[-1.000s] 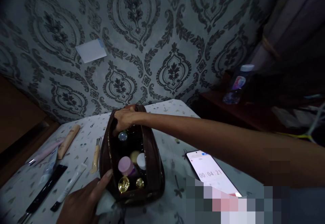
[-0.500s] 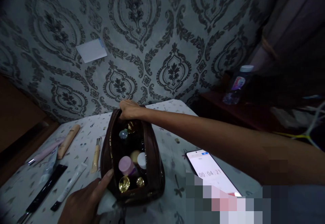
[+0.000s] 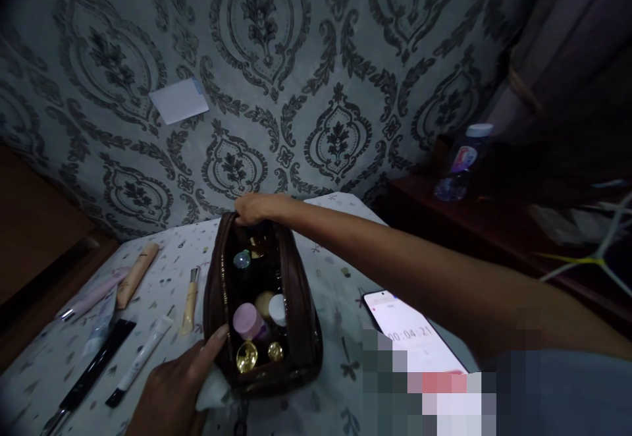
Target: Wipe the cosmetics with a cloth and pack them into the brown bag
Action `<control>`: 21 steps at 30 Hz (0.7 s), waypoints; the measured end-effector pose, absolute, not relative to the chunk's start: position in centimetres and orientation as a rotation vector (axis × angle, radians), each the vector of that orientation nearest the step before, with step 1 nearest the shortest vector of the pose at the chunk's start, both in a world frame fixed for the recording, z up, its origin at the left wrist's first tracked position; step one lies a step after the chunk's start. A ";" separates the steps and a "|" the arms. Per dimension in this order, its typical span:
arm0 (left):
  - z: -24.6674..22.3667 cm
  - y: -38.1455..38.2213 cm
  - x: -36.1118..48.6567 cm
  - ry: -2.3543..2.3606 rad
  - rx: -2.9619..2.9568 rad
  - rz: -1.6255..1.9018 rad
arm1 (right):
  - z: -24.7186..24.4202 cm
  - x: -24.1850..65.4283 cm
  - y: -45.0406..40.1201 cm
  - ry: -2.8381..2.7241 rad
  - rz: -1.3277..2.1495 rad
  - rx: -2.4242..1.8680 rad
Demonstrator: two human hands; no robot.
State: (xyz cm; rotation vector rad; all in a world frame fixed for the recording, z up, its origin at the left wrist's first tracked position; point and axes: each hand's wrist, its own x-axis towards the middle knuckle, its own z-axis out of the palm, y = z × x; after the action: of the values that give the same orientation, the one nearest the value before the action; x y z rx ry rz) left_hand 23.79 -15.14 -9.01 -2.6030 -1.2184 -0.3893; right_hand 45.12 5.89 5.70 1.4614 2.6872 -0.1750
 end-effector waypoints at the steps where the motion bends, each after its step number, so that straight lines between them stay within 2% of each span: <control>1: -9.1 -15.1 23.7 -1.224 -2.612 -0.394 | 5.9 45.2 5.8 2.673 -0.171 1.455; 10: -8.1 -15.3 24.2 -1.223 -2.613 -0.423 | 5.4 47.2 5.6 2.788 -0.204 1.290; 16: -7.2 -15.3 23.9 -1.170 -2.691 -0.393 | 5.6 48.6 2.1 3.020 -0.090 1.386; 21: -7.2 -15.2 23.4 -1.192 -2.719 -0.346 | 5.4 48.8 -2.1 3.079 -0.376 0.917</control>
State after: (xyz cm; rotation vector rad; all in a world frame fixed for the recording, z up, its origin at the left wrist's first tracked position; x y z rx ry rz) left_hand 23.41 -15.25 -7.21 -2.7190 -1.1920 -0.3459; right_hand 48.77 -2.11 5.44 0.9168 3.0790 -0.3764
